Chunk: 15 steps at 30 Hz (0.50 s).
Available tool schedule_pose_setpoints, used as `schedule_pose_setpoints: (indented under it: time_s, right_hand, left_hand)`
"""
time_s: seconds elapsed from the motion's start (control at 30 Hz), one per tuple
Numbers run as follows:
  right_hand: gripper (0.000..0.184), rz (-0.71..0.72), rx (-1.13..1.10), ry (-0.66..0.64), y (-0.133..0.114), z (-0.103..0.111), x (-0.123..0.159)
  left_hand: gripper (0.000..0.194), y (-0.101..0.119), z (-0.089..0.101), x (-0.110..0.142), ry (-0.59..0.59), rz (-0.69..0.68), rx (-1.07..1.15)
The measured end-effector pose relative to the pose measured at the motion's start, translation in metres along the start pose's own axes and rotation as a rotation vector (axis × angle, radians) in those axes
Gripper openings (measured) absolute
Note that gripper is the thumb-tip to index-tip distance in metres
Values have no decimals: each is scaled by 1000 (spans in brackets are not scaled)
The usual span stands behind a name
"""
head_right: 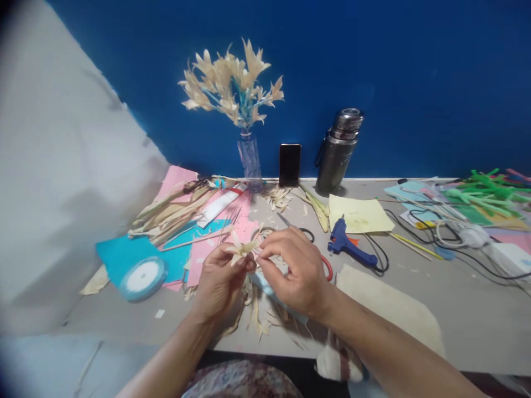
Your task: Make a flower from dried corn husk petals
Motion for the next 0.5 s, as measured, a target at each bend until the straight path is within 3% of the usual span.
schedule_pose_setpoints:
  time_s: [0.13, 0.27, 0.5]
  right_hand:
    - [9, -27, -7, -49, 3, -4, 1]
    - [18, -45, 17, -59, 1, -8, 2]
    - [15, -74, -10, -15, 2, -12, 4]
  left_hand:
    - [28, -1, 0, -1, 24, 1, 29]
    - [28, -4, 3, 1, 70, 16, 29]
    - [25, -5, -1, 3, 43, -28, 5]
Point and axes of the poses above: each hand's wrist, its own x-axis away from the middle knuckle, its own z-axis out of the back of the hand, y = z × x, the point moved 6 cm from there along -x, towards the middle knuckle, and after that the axes turned 5 degrees about -y, right-handed, at the moved point
